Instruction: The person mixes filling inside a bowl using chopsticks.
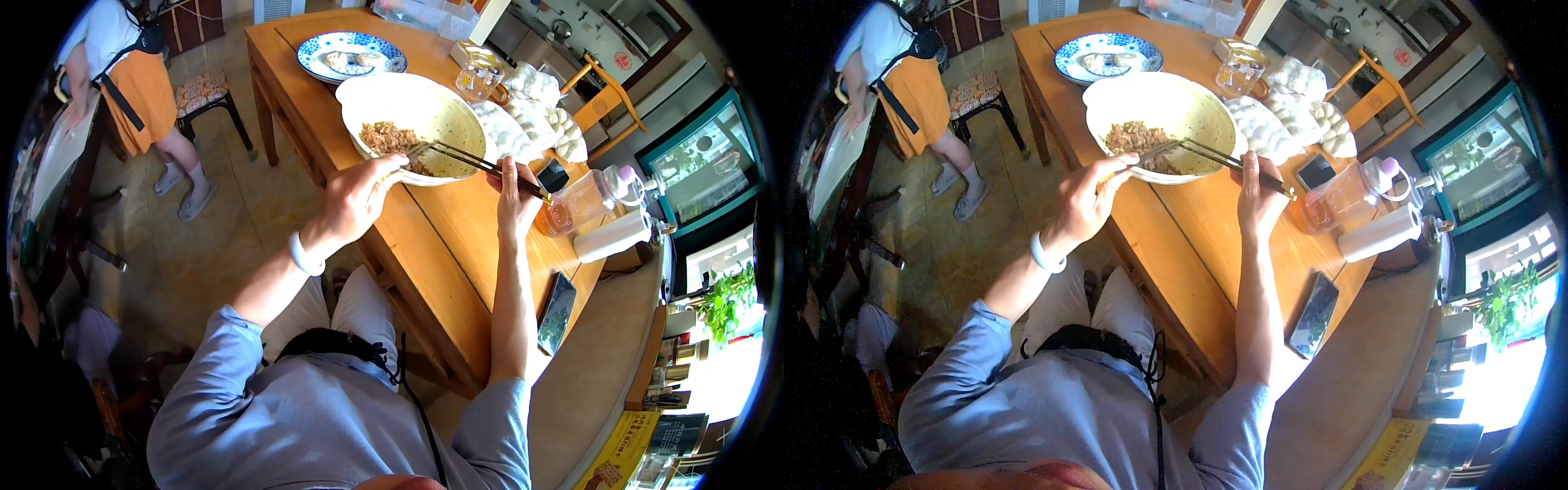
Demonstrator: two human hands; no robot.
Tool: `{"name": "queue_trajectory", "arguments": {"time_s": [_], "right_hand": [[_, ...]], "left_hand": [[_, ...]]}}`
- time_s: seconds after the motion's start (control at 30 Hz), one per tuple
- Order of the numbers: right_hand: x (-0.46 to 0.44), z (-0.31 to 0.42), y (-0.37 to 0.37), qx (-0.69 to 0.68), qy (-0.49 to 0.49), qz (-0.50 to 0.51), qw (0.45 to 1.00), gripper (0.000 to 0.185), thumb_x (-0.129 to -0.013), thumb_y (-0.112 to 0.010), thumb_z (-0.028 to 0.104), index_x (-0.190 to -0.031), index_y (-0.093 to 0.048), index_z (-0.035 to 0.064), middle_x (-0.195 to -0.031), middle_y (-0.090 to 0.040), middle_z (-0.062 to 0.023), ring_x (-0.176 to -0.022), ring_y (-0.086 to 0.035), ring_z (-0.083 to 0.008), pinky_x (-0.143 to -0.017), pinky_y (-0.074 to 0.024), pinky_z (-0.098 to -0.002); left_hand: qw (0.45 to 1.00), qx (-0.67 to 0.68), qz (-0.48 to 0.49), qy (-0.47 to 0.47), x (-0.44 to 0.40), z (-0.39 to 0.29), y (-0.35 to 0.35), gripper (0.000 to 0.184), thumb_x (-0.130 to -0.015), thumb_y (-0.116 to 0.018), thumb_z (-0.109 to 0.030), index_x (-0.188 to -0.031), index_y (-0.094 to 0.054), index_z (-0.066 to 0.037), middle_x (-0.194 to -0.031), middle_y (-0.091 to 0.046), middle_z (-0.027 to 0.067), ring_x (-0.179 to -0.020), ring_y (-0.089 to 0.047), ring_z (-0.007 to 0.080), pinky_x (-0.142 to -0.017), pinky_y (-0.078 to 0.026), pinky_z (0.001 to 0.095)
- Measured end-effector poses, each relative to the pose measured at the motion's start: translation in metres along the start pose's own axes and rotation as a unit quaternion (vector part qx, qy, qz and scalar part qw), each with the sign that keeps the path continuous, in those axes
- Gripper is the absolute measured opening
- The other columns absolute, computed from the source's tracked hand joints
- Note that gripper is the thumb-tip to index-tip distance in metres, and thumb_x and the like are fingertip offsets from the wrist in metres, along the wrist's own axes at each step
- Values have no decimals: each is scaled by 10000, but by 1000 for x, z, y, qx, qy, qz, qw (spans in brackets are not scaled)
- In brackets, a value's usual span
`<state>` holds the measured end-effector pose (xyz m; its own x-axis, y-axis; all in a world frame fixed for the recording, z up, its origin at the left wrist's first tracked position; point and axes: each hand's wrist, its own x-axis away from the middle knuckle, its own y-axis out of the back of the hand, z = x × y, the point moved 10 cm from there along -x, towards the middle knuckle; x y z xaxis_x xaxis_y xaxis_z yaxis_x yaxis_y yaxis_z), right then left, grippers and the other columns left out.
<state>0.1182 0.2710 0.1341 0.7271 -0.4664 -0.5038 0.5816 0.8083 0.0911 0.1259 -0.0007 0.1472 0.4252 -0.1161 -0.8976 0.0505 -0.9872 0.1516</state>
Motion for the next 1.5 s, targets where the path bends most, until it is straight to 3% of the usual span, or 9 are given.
{"name": "queue_trajectory", "arguments": {"time_s": [0.27,0.47,0.6,0.7,0.87,0.9,1.1,1.33,1.5], "right_hand": [[1,-3,-4,-18,-5,15,1000,289,-883,-555,198,-867,-601,-87,-761,-613,-124,-688,-606,-153,-645,-526,-268],[2,0,-7,-5,-8,19,1000,286,-876,-565,211,-891,-611,-71,-771,-619,-118,-695,-600,-155,-659,-503,-270],[-1,0,-6,2,-4,29,1000,287,-878,-562,221,-903,-613,-60,-772,-621,-114,-692,-598,-155,-664,-492,-270],[-3,9,3,20,10,19,1000,280,-883,-553,216,-916,-611,-56,-779,-622,-112,-706,-597,-154,-676,-490,-271],[0,41,-5,13,63,57,996,202,-883,-540,135,-936,-608,-47,-848,-614,-113,-745,-605,-158,-701,-501,-276],[2,47,-11,13,74,79,994,178,-876,-544,107,-935,-607,-48,-854,-608,-112,-750,-608,-155,-703,-504,-273],[7,71,-28,0,123,125,984,207,-877,-560,143,-937,-610,-49,-829,-610,-106,-745,-608,-161,-681,-501,-269],[-22,57,-25,-82,31,106,990,307,-889,-548,233,-897,-610,-67,-810,-630,-131,-722,-632,-192,-676,-520,-287],[-41,32,-9,-151,11,56,987,306,-888,-548,237,-839,-604,-59,-770,-617,-111,-676,-622,-163,-647,-546,-272]], "left_hand": [[998,60,-18,-25,-5,-23,3,232,-782,-497,110,-1002,-537,52,-994,-625,168,-868,-642,263,-744,-548,311],[999,-29,37,-16,-6,-1,-17,169,-826,-538,33,-994,-536,41,-1006,-627,156,-871,-643,234,-735,-546,293],[999,-25,-12,37,-10,20,-3,208,-799,-561,48,-1002,-557,4,-925,-639,155,-792,-658,222,-691,-564,280],[992,36,-93,81,-13,38,15,186,-819,-569,13,-1002,-550,-13,-932,-647,137,-848,-646,188,-707,-548,259],[958,141,-178,175,-17,97,44,129,-848,-580,-61,-929,-536,29,-890,-649,130,-806,-633,138,-703,-529,245],[957,128,-164,201,-18,106,45,166,-854,-579,-82,-931,-496,40,-861,-616,125,-793,-617,157,-717,-553,296],[939,254,-76,219,-43,126,29,206,-868,-556,-93,-1007,-481,38,-899,-618,131,-836,-623,170,-745,-543,282],[956,164,114,214,-97,119,-9,358,-871,-541,-94,-1177,-418,45,-977,-610,147,-941,-610,184,-756,-538,264],[959,138,163,188,-126,111,-25,287,-866,-562,-132,-1103,-473,5,-901,-647,113,-878,-632,167,-712,-541,260]]}}
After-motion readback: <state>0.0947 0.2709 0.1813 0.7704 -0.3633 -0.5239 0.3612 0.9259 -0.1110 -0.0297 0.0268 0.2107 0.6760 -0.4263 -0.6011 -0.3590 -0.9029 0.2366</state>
